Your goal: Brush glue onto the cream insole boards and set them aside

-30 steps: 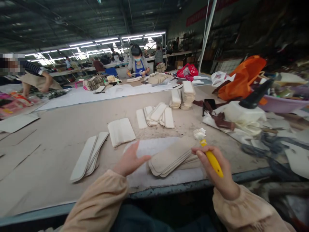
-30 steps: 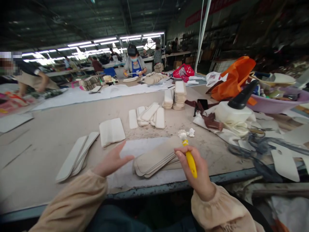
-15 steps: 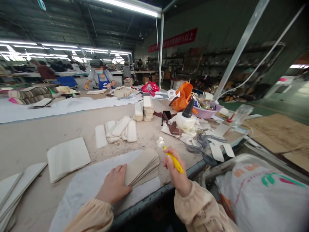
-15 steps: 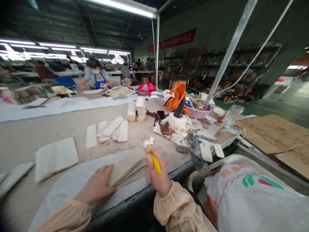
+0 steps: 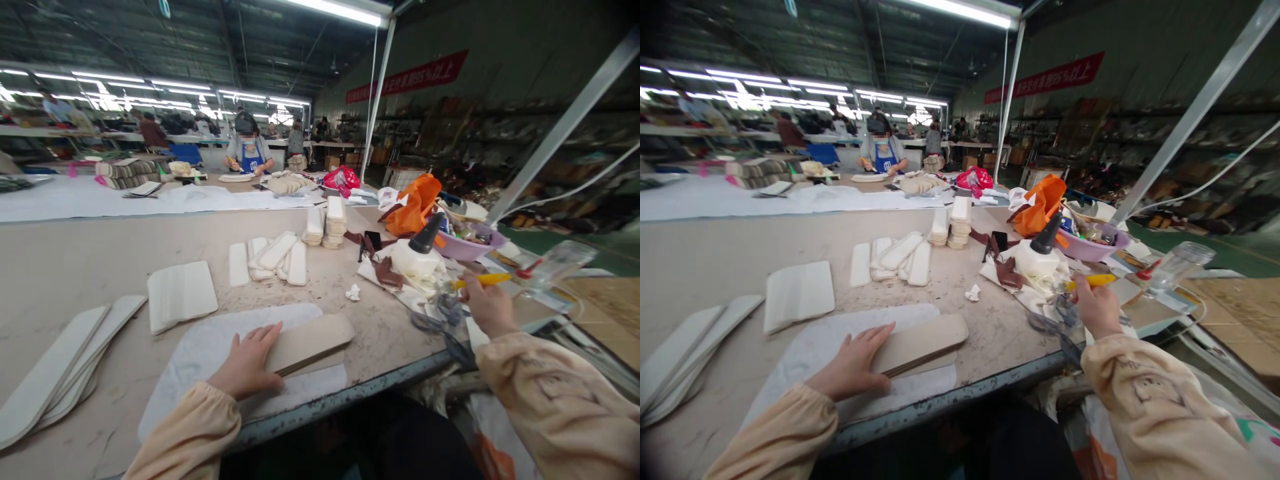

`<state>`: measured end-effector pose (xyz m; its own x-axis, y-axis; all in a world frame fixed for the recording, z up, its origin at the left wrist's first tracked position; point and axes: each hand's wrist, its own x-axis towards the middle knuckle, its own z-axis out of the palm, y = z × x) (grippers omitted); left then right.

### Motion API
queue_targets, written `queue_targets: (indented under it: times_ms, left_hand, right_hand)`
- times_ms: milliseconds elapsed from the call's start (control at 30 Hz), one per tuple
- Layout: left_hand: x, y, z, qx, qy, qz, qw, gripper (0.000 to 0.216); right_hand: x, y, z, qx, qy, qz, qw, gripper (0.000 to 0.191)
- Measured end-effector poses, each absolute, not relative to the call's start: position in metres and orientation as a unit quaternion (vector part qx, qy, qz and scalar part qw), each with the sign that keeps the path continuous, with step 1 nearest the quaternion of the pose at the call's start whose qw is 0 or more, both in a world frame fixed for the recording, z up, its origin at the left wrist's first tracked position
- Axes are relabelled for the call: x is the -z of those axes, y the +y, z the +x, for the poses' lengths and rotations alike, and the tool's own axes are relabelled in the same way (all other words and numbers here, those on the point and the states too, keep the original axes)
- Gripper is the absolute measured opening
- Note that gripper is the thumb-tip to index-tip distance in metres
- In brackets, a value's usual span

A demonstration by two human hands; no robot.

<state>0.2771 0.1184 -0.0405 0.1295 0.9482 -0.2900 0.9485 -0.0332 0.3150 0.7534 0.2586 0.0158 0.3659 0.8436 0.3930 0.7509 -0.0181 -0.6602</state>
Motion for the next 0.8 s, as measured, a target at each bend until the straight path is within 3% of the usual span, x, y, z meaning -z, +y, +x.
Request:
queue_targets:
  times_ms: [200,367,533,800]
  left_hand:
    - [0.043,0.108,0.244,-0.020,0.687,0.695,0.213,0.113]
    - [0.044,0.104,0.236,-0.030,0.692,0.689,0.214,0.111]
    - [0.043,0.102,0.235,-0.026,0.699,0.679,0.222,0.104]
    - [0.038,0.103,0.233,-0.030,0.694,0.680,0.235,0.095]
  right_hand:
    - [-0.002,0.301,0.758,-0.095,-0.518,-0.789,0.316,0.058]
    - [0.012,0.323,0.754,-0.144,-0.508,-0.806,0.268,0.052]
    - [0.021,0.328,0.749,-0.192,-0.497,-0.802,0.272,0.046]
    - [0.008,0.323,0.755,-0.189,-0.477,-0.783,0.351,0.043]
